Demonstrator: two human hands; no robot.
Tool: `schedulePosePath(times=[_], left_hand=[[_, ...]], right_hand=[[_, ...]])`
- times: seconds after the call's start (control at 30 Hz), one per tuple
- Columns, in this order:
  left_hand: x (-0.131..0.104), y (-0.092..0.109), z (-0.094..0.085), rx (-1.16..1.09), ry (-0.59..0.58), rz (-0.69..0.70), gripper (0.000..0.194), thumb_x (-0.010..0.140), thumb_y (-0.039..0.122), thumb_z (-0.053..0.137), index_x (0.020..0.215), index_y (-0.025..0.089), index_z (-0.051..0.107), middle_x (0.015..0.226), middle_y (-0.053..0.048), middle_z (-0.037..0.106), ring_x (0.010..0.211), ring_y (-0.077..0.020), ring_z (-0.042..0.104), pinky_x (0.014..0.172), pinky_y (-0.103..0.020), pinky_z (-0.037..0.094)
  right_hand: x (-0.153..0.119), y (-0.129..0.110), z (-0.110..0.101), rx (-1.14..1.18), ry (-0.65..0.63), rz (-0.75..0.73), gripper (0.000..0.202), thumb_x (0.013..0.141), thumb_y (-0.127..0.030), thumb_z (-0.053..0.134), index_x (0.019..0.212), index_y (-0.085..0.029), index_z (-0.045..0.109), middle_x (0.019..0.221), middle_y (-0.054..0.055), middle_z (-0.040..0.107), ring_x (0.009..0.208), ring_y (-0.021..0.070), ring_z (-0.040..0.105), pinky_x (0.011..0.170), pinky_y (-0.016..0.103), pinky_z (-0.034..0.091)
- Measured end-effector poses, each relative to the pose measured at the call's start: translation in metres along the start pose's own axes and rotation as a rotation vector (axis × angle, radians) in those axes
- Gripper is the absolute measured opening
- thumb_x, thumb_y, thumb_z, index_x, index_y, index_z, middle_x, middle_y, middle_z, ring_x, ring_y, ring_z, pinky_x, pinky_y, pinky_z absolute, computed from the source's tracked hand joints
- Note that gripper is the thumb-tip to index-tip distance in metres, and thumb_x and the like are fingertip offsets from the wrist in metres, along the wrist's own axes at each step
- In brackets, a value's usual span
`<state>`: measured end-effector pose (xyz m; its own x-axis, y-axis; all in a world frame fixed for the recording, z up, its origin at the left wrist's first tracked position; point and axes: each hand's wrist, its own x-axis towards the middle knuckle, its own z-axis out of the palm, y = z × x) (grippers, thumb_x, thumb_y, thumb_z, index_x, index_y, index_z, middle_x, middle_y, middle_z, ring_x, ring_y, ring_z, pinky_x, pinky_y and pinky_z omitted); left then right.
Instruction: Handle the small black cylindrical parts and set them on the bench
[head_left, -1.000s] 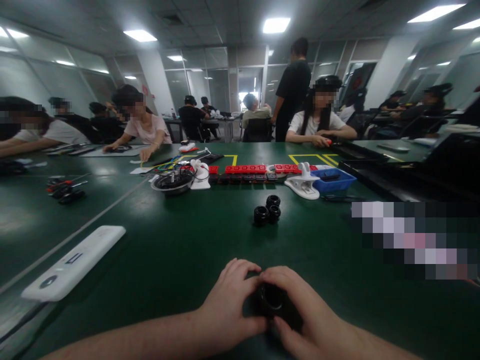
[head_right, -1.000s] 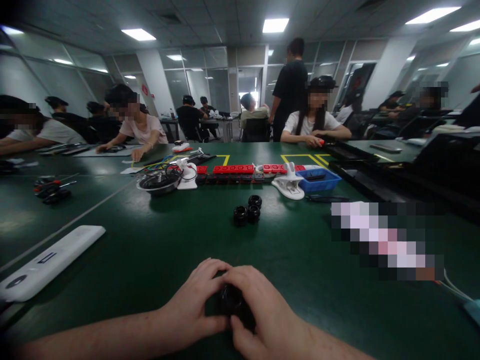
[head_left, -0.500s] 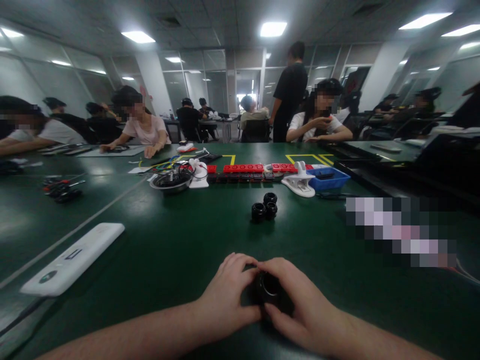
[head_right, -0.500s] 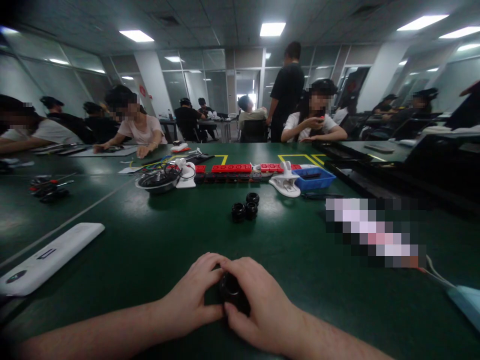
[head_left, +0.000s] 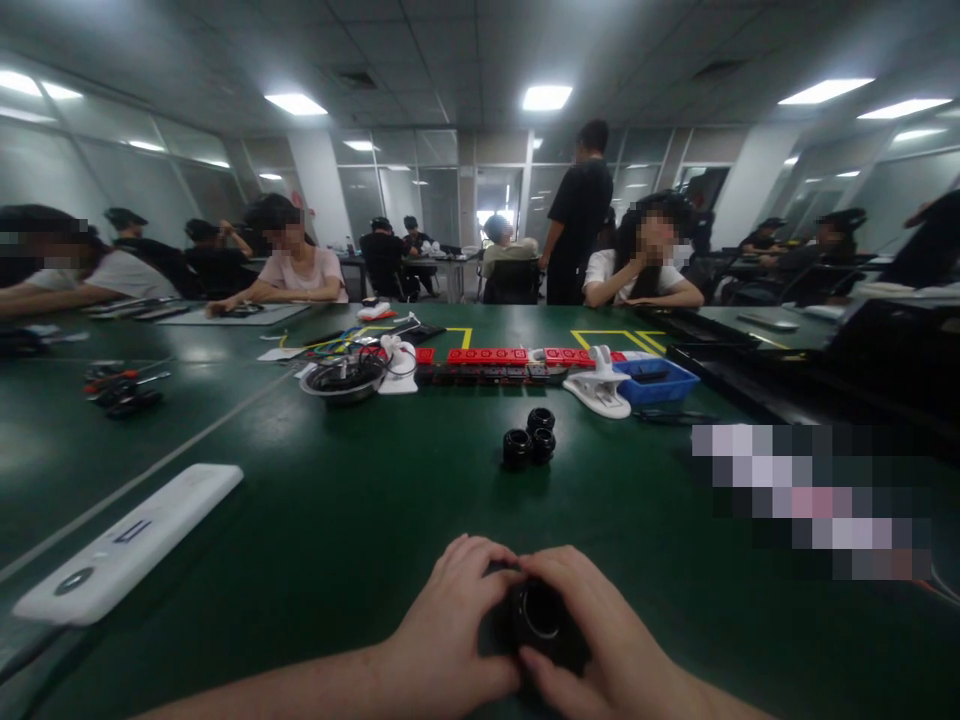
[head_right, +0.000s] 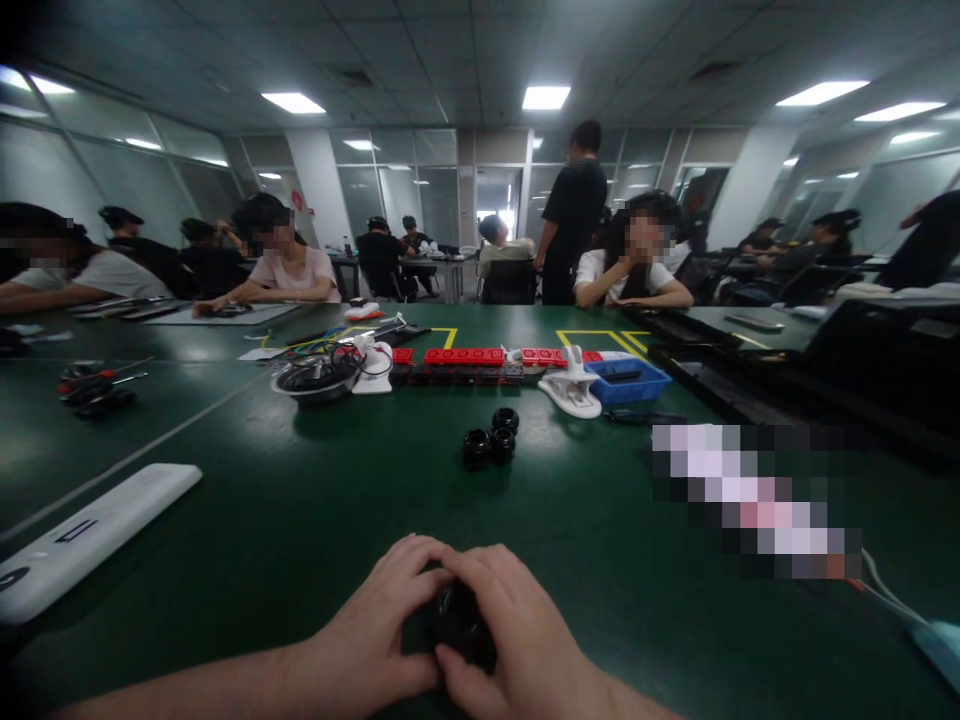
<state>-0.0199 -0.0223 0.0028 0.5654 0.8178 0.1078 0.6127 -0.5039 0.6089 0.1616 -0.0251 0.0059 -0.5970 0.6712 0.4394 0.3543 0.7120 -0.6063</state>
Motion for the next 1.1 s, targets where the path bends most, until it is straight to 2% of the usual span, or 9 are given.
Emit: schedulePosePath(times=[0.13,0.27,0.37,0.43,0.53,0.7,0.83,0.97,1.1], left_hand=[[-0.001,-0.003,0.002,0.005,0.002,0.013,0.052,0.059,0.023,0.072,0.108,0.023,0.054,0.109,-0.004,0.050,0.103,-0.0248,0.043,0.098,-0.043,0.027],[-0.001,-0.004,0.002,-0.018,0.009,0.021,0.058,0.061,0.032,0.072,0.113,0.022,0.049,0.113,-0.005,0.049,0.106,-0.0261,0.043,0.100,-0.045,0.024],[-0.001,-0.003,0.002,-0.055,0.034,0.015,0.056,0.059,0.030,0.073,0.109,0.022,0.050,0.111,-0.005,0.049,0.104,-0.0254,0.043,0.096,-0.042,0.030],[0.000,-0.003,0.002,-0.074,0.048,-0.004,0.048,0.059,0.029,0.074,0.102,0.021,0.054,0.108,-0.005,0.049,0.103,-0.0252,0.043,0.092,-0.039,0.035],[0.000,-0.003,0.002,-0.086,0.043,-0.027,0.046,0.059,0.026,0.073,0.101,0.020,0.055,0.107,-0.005,0.049,0.103,-0.0250,0.043,0.090,-0.036,0.036],[-0.001,-0.002,0.001,-0.086,0.033,-0.047,0.050,0.058,0.021,0.074,0.104,0.022,0.055,0.107,-0.004,0.049,0.103,-0.0243,0.042,0.090,-0.035,0.036],[0.000,0.000,-0.002,-0.095,0.021,-0.028,0.051,0.058,0.022,0.074,0.106,0.022,0.054,0.107,-0.004,0.050,0.102,-0.0237,0.043,0.090,-0.034,0.036],[0.000,0.001,-0.003,-0.102,0.019,-0.021,0.045,0.062,0.027,0.073,0.103,0.021,0.055,0.108,-0.004,0.050,0.102,-0.0246,0.043,0.090,-0.037,0.035],[-0.001,-0.001,0.000,-0.090,0.029,-0.027,0.046,0.060,0.023,0.072,0.103,0.020,0.054,0.107,-0.005,0.049,0.102,-0.0250,0.043,0.091,-0.038,0.035]], right_hand=[[-0.001,0.003,0.001,0.013,-0.014,-0.087,0.057,0.068,-0.011,0.052,0.121,-0.020,0.034,0.110,0.010,0.055,0.098,0.0232,0.054,0.083,0.036,0.048],[-0.005,0.004,-0.001,-0.077,-0.013,-0.085,0.067,0.068,-0.023,0.062,0.127,-0.018,0.031,0.123,0.014,0.048,0.111,0.0292,0.047,0.091,0.043,0.042],[-0.006,0.004,-0.001,-0.089,0.010,-0.043,0.067,0.068,-0.027,0.065,0.126,-0.018,0.033,0.121,0.015,0.047,0.109,0.0300,0.048,0.090,0.044,0.042],[-0.006,0.003,0.000,-0.064,-0.002,0.019,0.067,0.067,-0.022,0.064,0.126,-0.019,0.032,0.117,0.014,0.049,0.105,0.0282,0.050,0.088,0.043,0.044],[-0.007,0.003,0.002,0.006,-0.020,0.088,0.068,0.068,-0.015,0.061,0.127,-0.020,0.027,0.113,0.011,0.052,0.100,0.0248,0.054,0.085,0.040,0.046],[-0.011,0.007,0.003,0.093,0.043,0.037,0.070,0.069,-0.011,0.052,0.130,-0.022,0.019,0.118,0.012,0.049,0.105,0.0240,0.052,0.088,0.040,0.045],[-0.010,0.008,0.001,0.088,-0.055,0.027,0.072,0.068,-0.014,0.057,0.132,-0.020,0.022,0.126,0.013,0.044,0.113,0.0269,0.045,0.093,0.043,0.040],[-0.007,0.006,0.000,0.085,-0.018,0.016,0.075,0.068,-0.019,0.063,0.131,-0.020,0.023,0.125,0.013,0.044,0.111,0.0269,0.045,0.092,0.042,0.040],[-0.003,0.000,-0.002,0.088,-0.039,0.009,0.055,0.074,-0.015,0.056,0.124,-0.021,0.035,0.108,0.009,0.054,0.094,0.0218,0.053,0.082,0.037,0.046]])
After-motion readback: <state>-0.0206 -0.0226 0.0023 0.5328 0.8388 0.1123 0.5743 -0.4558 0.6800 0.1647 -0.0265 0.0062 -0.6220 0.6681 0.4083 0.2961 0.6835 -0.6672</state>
